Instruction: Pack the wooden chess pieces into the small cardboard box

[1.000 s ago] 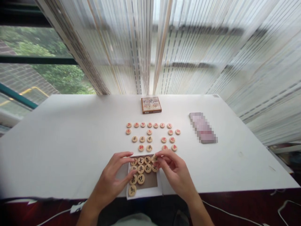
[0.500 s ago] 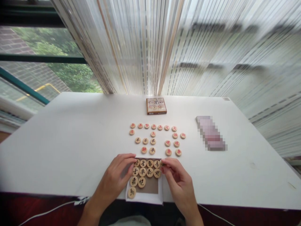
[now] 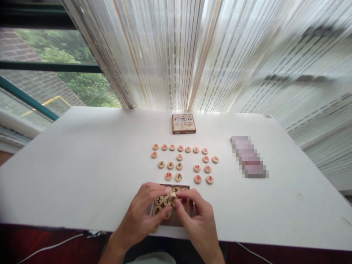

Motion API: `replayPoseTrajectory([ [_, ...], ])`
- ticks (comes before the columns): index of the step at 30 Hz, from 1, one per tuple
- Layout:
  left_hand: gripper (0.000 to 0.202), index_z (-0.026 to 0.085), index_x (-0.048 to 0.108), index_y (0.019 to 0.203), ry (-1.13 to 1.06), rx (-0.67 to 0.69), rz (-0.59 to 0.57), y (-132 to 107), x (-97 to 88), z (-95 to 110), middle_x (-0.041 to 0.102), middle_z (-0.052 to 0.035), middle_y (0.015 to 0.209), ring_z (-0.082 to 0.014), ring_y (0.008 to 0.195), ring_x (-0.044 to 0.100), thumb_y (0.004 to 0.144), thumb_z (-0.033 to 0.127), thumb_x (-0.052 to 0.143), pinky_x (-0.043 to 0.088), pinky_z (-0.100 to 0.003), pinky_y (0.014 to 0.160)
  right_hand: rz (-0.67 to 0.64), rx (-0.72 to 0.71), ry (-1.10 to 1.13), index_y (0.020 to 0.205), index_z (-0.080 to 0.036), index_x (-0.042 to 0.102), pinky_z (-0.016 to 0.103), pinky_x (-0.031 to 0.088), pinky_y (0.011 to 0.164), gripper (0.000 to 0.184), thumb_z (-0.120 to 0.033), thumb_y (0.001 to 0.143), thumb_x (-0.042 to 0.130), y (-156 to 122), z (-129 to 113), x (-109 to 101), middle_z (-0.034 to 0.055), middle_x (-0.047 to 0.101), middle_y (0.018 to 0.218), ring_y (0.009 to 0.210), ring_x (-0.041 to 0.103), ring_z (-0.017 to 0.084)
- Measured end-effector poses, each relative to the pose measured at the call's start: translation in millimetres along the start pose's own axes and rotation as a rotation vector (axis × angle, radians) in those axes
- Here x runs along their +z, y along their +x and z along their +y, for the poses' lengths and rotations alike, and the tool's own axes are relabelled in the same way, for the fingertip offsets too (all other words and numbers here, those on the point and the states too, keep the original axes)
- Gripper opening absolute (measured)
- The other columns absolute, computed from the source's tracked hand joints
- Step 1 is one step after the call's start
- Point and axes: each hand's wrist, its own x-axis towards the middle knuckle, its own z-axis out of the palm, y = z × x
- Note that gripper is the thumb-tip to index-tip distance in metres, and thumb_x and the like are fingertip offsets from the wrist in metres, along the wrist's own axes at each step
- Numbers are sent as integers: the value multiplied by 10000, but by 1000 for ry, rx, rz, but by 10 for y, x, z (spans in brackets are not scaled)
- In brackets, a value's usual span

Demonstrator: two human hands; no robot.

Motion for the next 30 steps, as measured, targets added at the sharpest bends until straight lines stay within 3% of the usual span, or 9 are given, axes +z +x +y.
replayPoseTrajectory([
  [4,315,251,595,1197,-40,-9,5,-33,77,-24,726,-50,1070,-217,1013,655,915,166,708,511,-383,898,-49,-39,16,1008,-271,720,294,538,666,95,-233,930,682,-2,-40,24,19,696,840,749,653,175],
  [14,284,204,621,1224,-76,5,14,-41,56,-50,726,-71,1032,-204,946,658,948,218,683,517,-350,860,-47,-149,-89,1078,-264,690,276,524,697,180,-160,943,632,-9,-77,35,20,672,884,806,640,164],
  [30,344,199,617,1284,-112,32,-5,-53,54,-73,725,-69,997,-186,911,652,948,144,665,514,-334,850,-70,-132,-70,1105,-274,680,285,528,745,184,-175,959,628,-8,-46,34,20,682,938,856,644,169],
])
